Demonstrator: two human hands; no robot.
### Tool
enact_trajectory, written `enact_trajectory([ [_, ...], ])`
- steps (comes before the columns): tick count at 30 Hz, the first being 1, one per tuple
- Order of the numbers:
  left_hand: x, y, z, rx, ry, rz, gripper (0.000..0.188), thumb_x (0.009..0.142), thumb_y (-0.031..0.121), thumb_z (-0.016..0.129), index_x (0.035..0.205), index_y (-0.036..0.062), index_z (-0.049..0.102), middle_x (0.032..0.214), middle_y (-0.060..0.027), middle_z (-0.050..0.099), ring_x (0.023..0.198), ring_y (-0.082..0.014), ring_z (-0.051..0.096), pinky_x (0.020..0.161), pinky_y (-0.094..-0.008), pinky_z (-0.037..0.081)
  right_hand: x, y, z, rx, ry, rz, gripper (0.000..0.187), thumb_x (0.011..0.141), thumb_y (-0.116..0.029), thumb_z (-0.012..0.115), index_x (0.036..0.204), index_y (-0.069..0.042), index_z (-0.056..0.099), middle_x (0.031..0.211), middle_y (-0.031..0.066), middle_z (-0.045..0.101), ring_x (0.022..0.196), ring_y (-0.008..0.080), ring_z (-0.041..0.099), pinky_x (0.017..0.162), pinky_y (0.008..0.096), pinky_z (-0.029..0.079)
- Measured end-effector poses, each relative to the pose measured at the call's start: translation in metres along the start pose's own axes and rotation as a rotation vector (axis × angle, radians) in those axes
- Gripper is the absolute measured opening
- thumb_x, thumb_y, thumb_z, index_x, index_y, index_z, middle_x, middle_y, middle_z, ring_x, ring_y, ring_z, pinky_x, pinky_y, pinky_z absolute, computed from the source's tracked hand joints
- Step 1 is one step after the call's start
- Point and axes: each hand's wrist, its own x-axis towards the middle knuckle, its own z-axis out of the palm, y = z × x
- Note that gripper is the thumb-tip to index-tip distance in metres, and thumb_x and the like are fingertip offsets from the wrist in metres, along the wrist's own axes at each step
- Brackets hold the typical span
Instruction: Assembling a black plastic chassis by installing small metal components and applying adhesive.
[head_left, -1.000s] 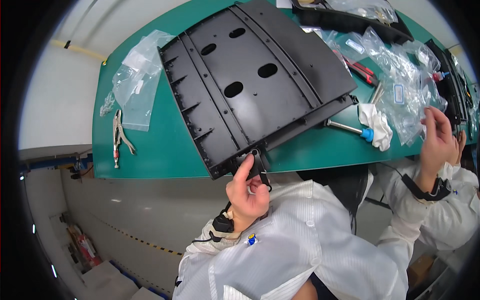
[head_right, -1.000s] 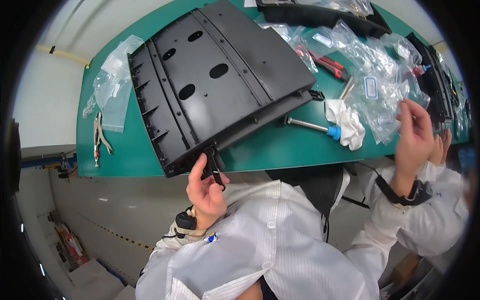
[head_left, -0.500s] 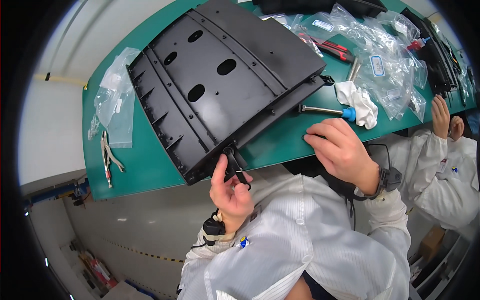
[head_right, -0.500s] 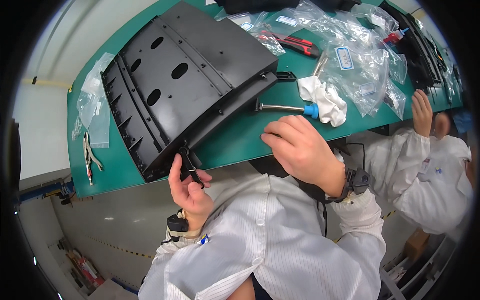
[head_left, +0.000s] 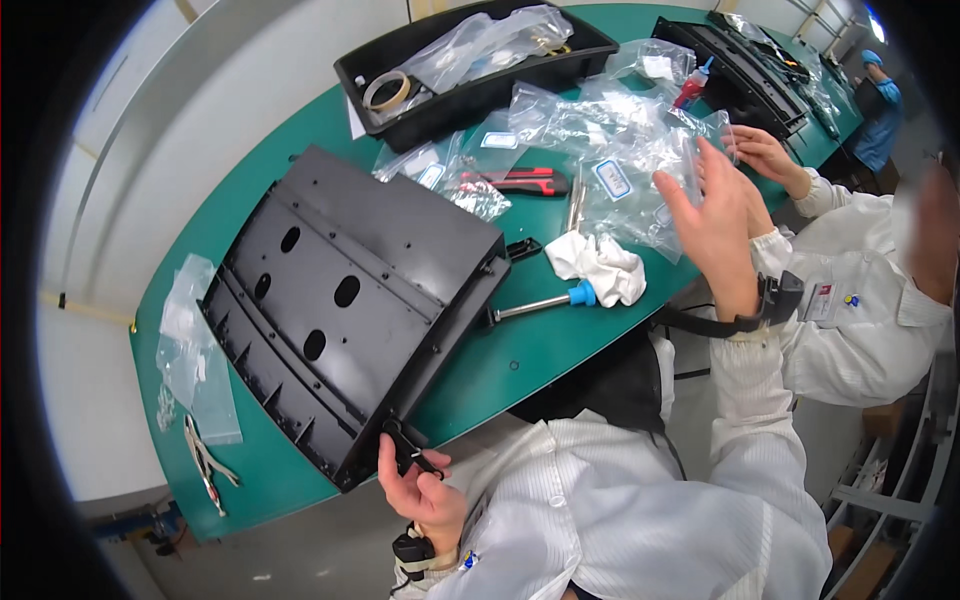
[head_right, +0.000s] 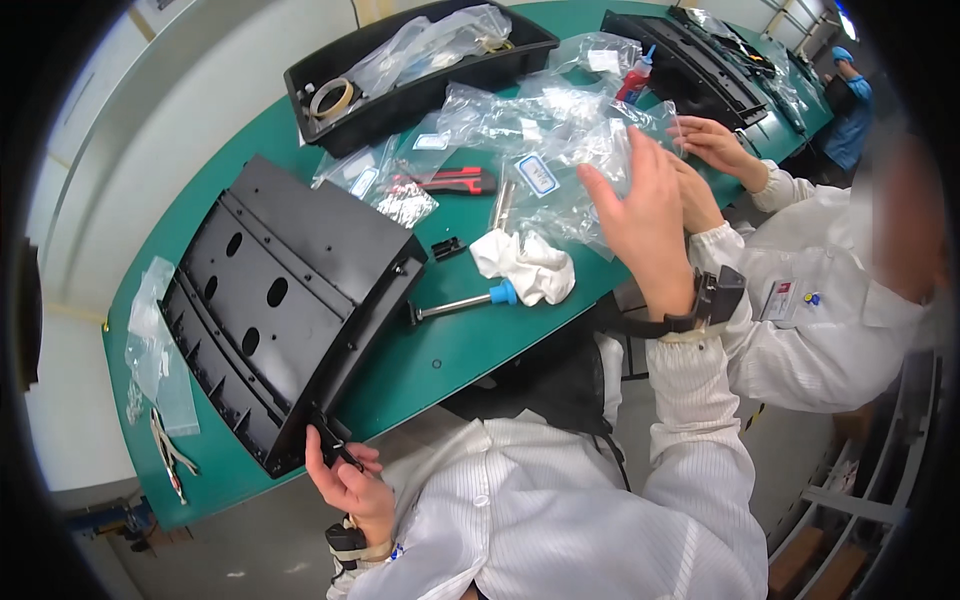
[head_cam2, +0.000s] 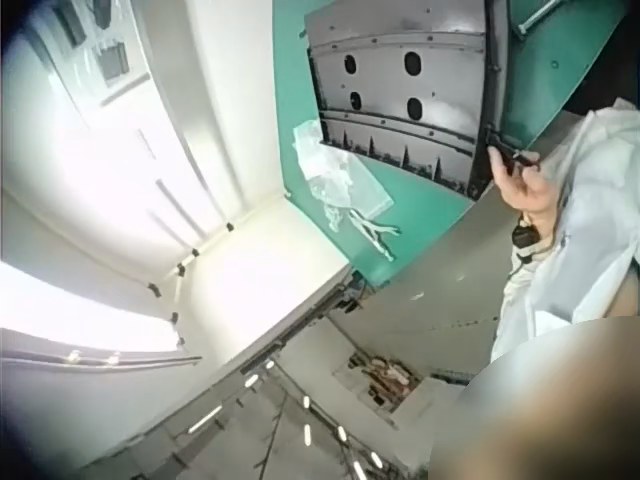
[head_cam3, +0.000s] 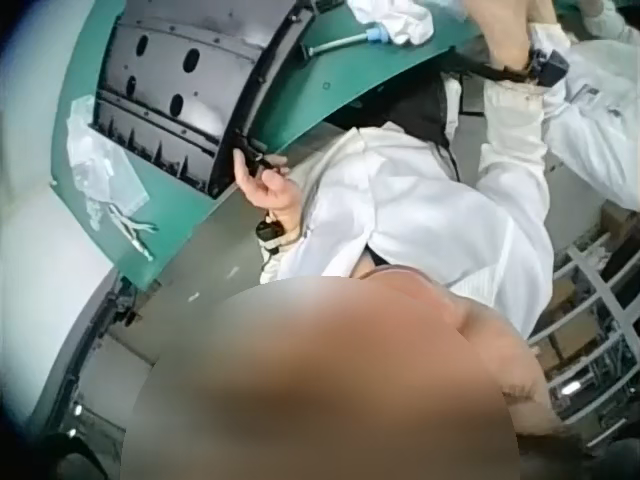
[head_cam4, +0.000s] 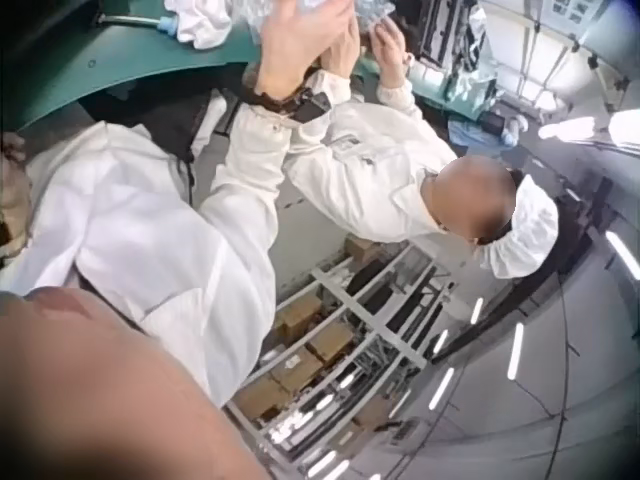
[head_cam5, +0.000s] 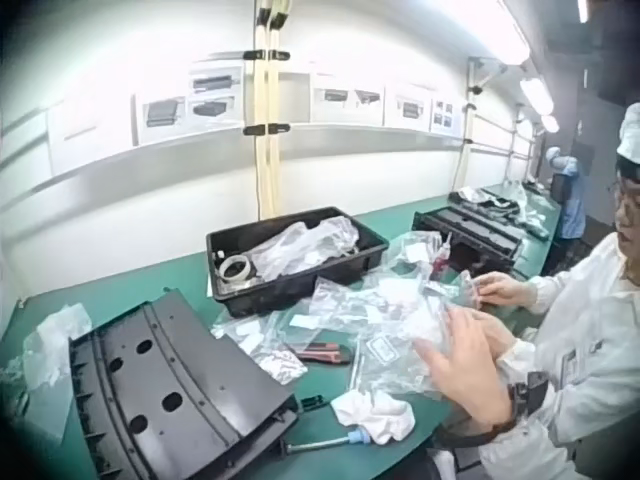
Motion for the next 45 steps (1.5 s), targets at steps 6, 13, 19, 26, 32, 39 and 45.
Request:
enact_trajectory([
  [6, 0.001, 0.003, 0.005, 0.041, 0.030, -0.002, 0.063, 0.102, 0.025, 0.042, 0.161, 0.0039, 0.043, 0.072, -0.0058, 0.066, 0.057, -0.0099, 0.051, 0.054, -0.0220, 0.043, -0.025, -0.008, 0.029, 0.241, -0.208, -0.034, 0.072, 0.093, -0.033, 0.081, 0.144, 0.010, 0.055, 0.118, 0.0285, 0.071, 0.107, 0.0453, 0.069, 0.093, 0.0492, 0.055],
  [13, -0.001, 0.009, 0.008, 0.071, 0.105, -0.090, 0.061, 0.103, 0.024, 0.039, 0.161, 0.0045, 0.043, 0.071, -0.0053, 0.064, 0.058, -0.0106, 0.053, 0.052, -0.0218, 0.041, -0.020, -0.043, 0.054, 0.260, -0.323, -0.145, 0.064, 0.090, -0.023, 0.080, 0.143, 0.006, 0.058, 0.135, 0.0240, 0.065, 0.123, 0.0418, 0.062, 0.107, 0.0487, 0.048],
  [19, -0.001, 0.006, 0.008, 0.095, 0.130, -0.096, 0.061, 0.105, 0.029, 0.037, 0.161, 0.0057, 0.045, 0.070, -0.0056, 0.063, 0.057, -0.0096, 0.051, 0.051, -0.0207, 0.038, -0.012, -0.051, 0.068, 0.527, -0.266, -0.154, 0.061, 0.093, -0.023, 0.080, 0.143, 0.006, 0.058, 0.136, 0.0243, 0.065, 0.125, 0.0422, 0.060, 0.108, 0.0477, 0.049],
  [26, -0.002, 0.005, 0.009, 0.109, 0.110, -0.042, 0.061, 0.106, 0.032, 0.037, 0.161, 0.0059, 0.044, 0.069, -0.0059, 0.063, 0.051, -0.0079, 0.044, 0.050, -0.0189, 0.033, 0.007, -0.024, 0.035, 0.572, -0.165, -0.023, 0.058, 0.095, -0.025, 0.080, 0.141, 0.006, 0.062, 0.124, 0.0217, 0.072, 0.114, 0.0360, 0.068, 0.102, 0.0436, 0.054],
  [32, -0.001, 0.002, 0.008, 0.095, 0.120, -0.013, 0.063, 0.105, 0.032, 0.037, 0.161, 0.0040, 0.042, 0.067, -0.0068, 0.062, 0.048, -0.0083, 0.040, 0.049, -0.0197, 0.033, 0.011, 0.029, 0.019, 0.984, -0.167, 0.487, 0.034, 0.102, -0.012, 0.071, 0.132, 0.003, 0.068, 0.114, 0.0063, 0.077, 0.101, 0.0097, 0.069, 0.088, 0.0262, 0.054],
  [39, 0.000, 0.001, 0.009, 0.093, 0.122, -0.023, 0.064, 0.103, 0.029, 0.036, 0.161, 0.0035, 0.042, 0.067, -0.0068, 0.062, 0.048, -0.0083, 0.040, 0.049, -0.0196, 0.033, -0.019, 0.020, 0.005, 0.459, -0.519, 0.476, 0.044, 0.093, -0.023, 0.081, 0.128, 0.002, 0.070, 0.102, 0.0098, 0.073, 0.083, 0.0178, 0.066, 0.078, 0.0319, 0.055],
  [45, -0.001, 0.003, 0.009, 0.080, 0.149, -0.084, 0.064, 0.104, 0.031, 0.036, 0.162, 0.0051, 0.043, 0.068, -0.0068, 0.063, 0.049, -0.0083, 0.040, 0.050, -0.0199, 0.034, -0.029, 0.014, 0.023, 0.323, -0.367, 0.156, 0.047, 0.084, -0.024, 0.087, 0.126, -0.006, 0.072, 0.115, 0.0142, 0.066, 0.107, 0.0343, 0.065, 0.093, 0.0396, 0.053],
])
